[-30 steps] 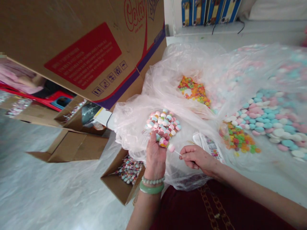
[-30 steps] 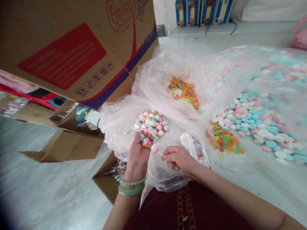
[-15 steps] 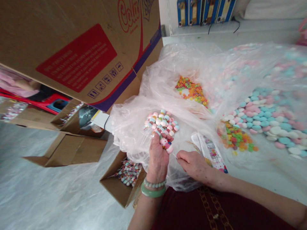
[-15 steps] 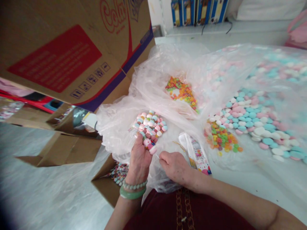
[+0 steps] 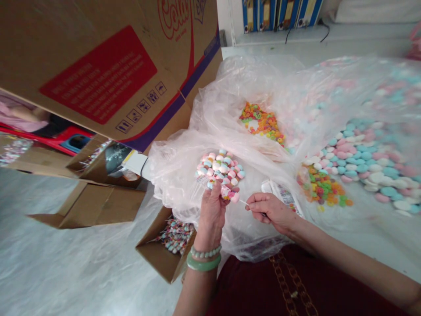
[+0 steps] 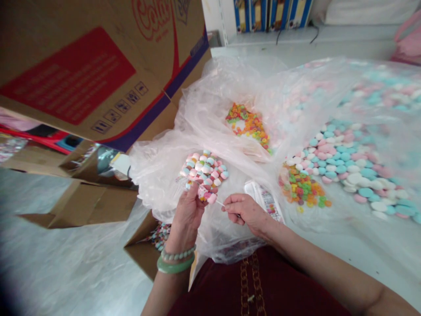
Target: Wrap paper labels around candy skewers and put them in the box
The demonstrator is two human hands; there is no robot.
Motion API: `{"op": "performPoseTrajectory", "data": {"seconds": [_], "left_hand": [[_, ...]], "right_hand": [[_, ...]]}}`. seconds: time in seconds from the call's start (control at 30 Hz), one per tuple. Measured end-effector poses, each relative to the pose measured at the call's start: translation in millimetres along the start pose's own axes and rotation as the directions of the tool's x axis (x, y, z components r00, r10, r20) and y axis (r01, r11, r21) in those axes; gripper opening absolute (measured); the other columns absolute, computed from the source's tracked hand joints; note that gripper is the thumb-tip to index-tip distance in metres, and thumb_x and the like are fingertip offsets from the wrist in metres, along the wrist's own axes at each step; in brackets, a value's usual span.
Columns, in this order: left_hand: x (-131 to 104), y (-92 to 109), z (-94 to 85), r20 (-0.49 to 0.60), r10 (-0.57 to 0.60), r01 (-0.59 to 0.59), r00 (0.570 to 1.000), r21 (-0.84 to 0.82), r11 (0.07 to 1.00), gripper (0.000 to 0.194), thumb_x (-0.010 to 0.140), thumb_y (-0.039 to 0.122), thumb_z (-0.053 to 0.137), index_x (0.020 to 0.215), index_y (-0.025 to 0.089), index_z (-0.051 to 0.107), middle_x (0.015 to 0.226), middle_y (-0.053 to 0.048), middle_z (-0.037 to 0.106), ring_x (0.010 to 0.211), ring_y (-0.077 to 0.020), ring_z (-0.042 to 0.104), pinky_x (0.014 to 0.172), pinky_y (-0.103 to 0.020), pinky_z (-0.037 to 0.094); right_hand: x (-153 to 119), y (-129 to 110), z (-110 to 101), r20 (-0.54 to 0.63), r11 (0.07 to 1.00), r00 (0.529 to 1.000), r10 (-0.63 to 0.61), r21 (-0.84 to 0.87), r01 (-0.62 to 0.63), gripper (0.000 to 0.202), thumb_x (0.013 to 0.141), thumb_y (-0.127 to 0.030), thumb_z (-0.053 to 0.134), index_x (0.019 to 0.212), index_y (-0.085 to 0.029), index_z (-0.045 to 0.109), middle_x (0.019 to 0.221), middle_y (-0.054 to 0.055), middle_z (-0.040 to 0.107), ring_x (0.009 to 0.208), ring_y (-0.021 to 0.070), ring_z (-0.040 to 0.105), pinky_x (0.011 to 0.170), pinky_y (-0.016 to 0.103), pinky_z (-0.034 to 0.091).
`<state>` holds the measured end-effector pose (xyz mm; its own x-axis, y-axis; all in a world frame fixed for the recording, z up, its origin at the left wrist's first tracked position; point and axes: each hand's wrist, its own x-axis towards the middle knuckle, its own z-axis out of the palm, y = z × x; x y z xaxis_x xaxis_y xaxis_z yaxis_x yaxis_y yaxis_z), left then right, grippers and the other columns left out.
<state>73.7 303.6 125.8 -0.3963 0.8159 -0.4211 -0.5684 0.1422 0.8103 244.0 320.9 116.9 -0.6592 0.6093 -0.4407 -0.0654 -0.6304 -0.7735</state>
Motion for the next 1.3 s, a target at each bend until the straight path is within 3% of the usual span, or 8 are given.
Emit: {"op": "performPoseTrajectory", "data": {"seconds": [0.23, 0.53, 0.63, 0.77, 0.9, 1.03, 1.13, 1.3], "left_hand": [[-2.6, 11.8, -1.5, -0.087, -0.099, 0.109, 0.991, 0.118, 0.987, 0.034, 0.070, 0.040, 0.074, 0.087, 0.013, 0.060, 0.069, -0.005, 0.066, 0.054, -0.0199, 0.064, 0.045, -0.028, 0.053], [-1.0, 1.3, -3.9, -0.118, -0.077, 0.090, 0.990, 0.106, 0.990, 0.040, 0.080, 0.051, 0.065, 0.083, 0.011, 0.061, 0.060, -0.001, 0.059, 0.046, -0.0119, 0.056, 0.050, -0.026, 0.055], [-5.2, 4.0, -3.8, -0.031, -0.105, 0.106, 0.994, 0.051, 0.993, 0.045, 0.081, 0.055, 0.062, 0.093, 0.012, 0.062, 0.072, -0.007, 0.064, 0.060, -0.0172, 0.063, 0.057, -0.030, 0.057], [-10.6, 4.4, -6.4, 0.118, -0.133, 0.122, 0.984, 0.093, 0.988, 0.050, 0.071, 0.051, 0.074, 0.100, 0.012, 0.063, 0.090, -0.011, 0.068, 0.075, -0.0229, 0.067, 0.063, -0.032, 0.056], [-9.4, 0.0, -6.9, 0.034, -0.099, 0.097, 0.994, 0.059, 0.994, 0.040, 0.071, 0.043, 0.076, 0.093, 0.012, 0.064, 0.086, -0.007, 0.068, 0.069, -0.0181, 0.066, 0.062, -0.029, 0.055], [-6.2, -0.8, -4.9, -0.048, -0.083, 0.081, 0.995, -0.050, 0.995, 0.034, 0.071, 0.035, 0.077, 0.093, 0.014, 0.064, 0.091, -0.006, 0.068, 0.072, -0.0166, 0.065, 0.065, -0.031, 0.057], [-6.0, 0.0, -4.9, -0.034, -0.084, 0.083, 0.996, -0.011, 0.996, 0.034, 0.071, 0.037, 0.077, 0.092, 0.013, 0.065, 0.089, -0.006, 0.068, 0.071, -0.0164, 0.065, 0.064, -0.030, 0.056], [-7.9, -0.4, -5.3, 0.035, -0.107, 0.103, 0.994, 0.100, 0.990, 0.040, 0.069, 0.042, 0.077, 0.092, 0.010, 0.066, 0.084, -0.007, 0.068, 0.069, -0.0168, 0.065, 0.063, -0.028, 0.054]], "right_hand": [[0.2, -7.5, -4.2, 0.004, 0.989, 0.999, 0.041, -0.144, -0.040, 0.019, 0.072, -0.034, 0.062, 0.074, -0.015, 0.059, 0.047, -0.006, 0.046, 0.041, 0.0060, 0.032, 0.039, 0.020, 0.017], [-2.2, -3.6, 1.8, 0.152, 0.981, 0.986, 0.063, -0.190, -0.033, 0.017, 0.076, -0.032, 0.058, 0.076, -0.016, 0.059, 0.048, -0.005, 0.050, 0.038, 0.0058, 0.032, 0.038, 0.020, 0.020], [-1.1, -3.0, 1.7, 0.096, 0.998, 0.995, 0.024, -0.067, -0.018, 0.018, 0.074, -0.032, 0.059, 0.079, -0.014, 0.060, 0.048, -0.005, 0.051, 0.039, 0.0059, 0.033, 0.037, 0.020, 0.017], [0.1, -5.0, 2.1, 0.059, 1.000, 0.998, 0.011, -0.020, -0.010, 0.019, 0.073, -0.032, 0.060, 0.079, -0.014, 0.060, 0.048, -0.005, 0.049, 0.040, 0.0060, 0.032, 0.037, 0.020, 0.016], [0.9, -3.8, 5.6, 0.012, 0.983, 1.000, -0.006, -0.183, 0.009, 0.016, 0.076, -0.032, 0.055, 0.074, -0.017, 0.056, 0.049, -0.005, 0.050, 0.040, 0.0073, 0.033, 0.038, 0.021, 0.021], [3.0, -0.3, 3.8, -0.010, 0.870, 0.994, -0.108, -0.486, 0.089, 0.017, 0.081, -0.027, 0.049, 0.068, -0.018, 0.053, 0.050, -0.005, 0.051, 0.046, 0.0087, 0.042, 0.049, 0.021, 0.032], [4.6, 1.5, -0.3, 0.002, 0.761, 0.979, -0.206, -0.628, 0.162, 0.018, 0.083, -0.023, 0.047, 0.067, -0.018, 0.053, 0.052, -0.004, 0.052, 0.054, 0.0104, 0.049, 0.059, 0.022, 0.035], [6.5, 4.8, -2.2, 0.020, 0.561, 0.953, -0.304, -0.804, 0.196, 0.019, 0.088, -0.024, 0.046, 0.073, -0.019, 0.056, 0.058, -0.003, 0.052, 0.058, 0.0123, 0.050, 0.060, 0.025, 0.032]]}}
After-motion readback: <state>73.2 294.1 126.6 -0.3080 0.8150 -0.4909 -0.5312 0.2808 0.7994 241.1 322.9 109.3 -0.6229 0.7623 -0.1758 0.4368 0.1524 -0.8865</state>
